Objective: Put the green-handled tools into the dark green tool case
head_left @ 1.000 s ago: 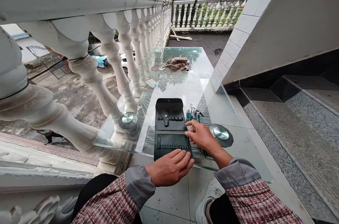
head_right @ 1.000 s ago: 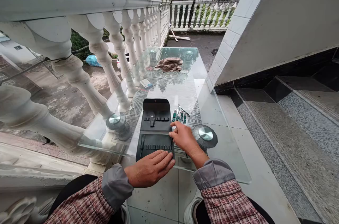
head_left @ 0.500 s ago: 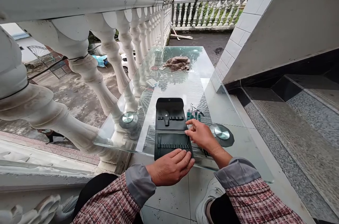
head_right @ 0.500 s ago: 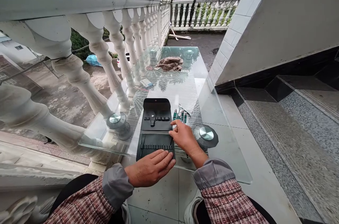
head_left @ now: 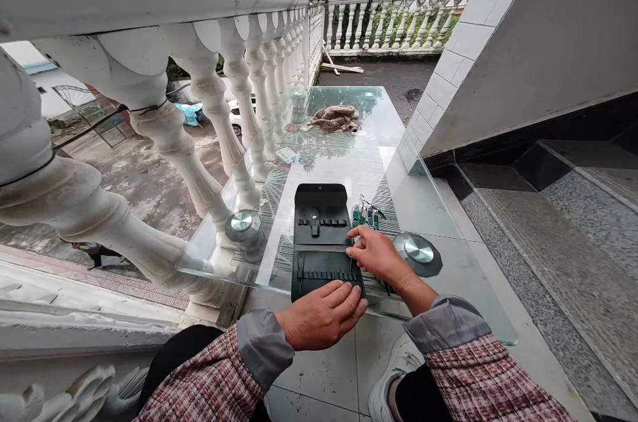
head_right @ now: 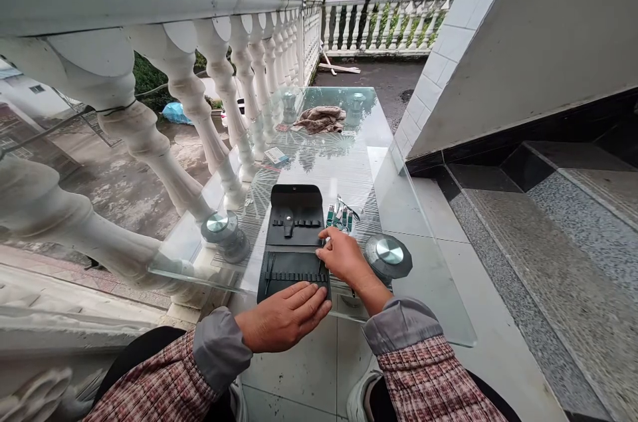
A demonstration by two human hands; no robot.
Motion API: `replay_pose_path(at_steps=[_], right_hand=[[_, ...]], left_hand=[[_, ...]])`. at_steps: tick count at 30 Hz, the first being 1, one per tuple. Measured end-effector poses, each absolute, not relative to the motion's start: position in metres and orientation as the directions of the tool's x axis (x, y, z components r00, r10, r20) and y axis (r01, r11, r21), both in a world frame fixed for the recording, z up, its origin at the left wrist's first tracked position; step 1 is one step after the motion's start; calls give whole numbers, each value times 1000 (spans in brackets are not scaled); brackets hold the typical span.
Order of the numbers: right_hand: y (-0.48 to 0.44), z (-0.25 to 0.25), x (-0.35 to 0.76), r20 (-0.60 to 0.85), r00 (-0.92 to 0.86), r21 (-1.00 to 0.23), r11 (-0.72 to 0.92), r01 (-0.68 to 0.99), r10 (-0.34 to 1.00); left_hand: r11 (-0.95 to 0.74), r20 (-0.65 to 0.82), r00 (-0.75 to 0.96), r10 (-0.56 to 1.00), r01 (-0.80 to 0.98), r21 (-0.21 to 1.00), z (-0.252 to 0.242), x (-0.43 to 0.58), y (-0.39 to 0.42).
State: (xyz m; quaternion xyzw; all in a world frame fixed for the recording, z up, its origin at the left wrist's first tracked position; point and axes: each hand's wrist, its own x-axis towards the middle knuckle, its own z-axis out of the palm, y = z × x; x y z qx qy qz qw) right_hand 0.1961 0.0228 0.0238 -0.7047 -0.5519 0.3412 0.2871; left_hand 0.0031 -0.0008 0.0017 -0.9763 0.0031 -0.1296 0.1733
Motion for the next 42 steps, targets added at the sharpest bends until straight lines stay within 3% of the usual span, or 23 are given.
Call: replay_pose_path(at_steps=[17, 30, 34, 38, 42], right_hand=[[23, 25, 196, -142, 114, -693, -181, 698, 983], [21, 28, 192, -75, 200, -589, -205, 782, 977], [21, 25, 190, -87, 221, -676, -221, 703, 971], [21, 23, 186, -105, 259, -853, -221, 473, 960], [21, 19, 182, -97, 259, -904, -194, 382, 961]], left_hand=[[-943, 277, 958, -76, 22, -332, 1, 4, -1], [-945, 308, 947, -89, 18, -326, 1, 5, 0], [-945, 316, 944, -93, 16, -326, 1, 5, -1], [-942, 308, 947, -96, 14, -335, 1, 5, -1], [-938, 301, 948, -99, 12, -346, 1, 5, -1]])
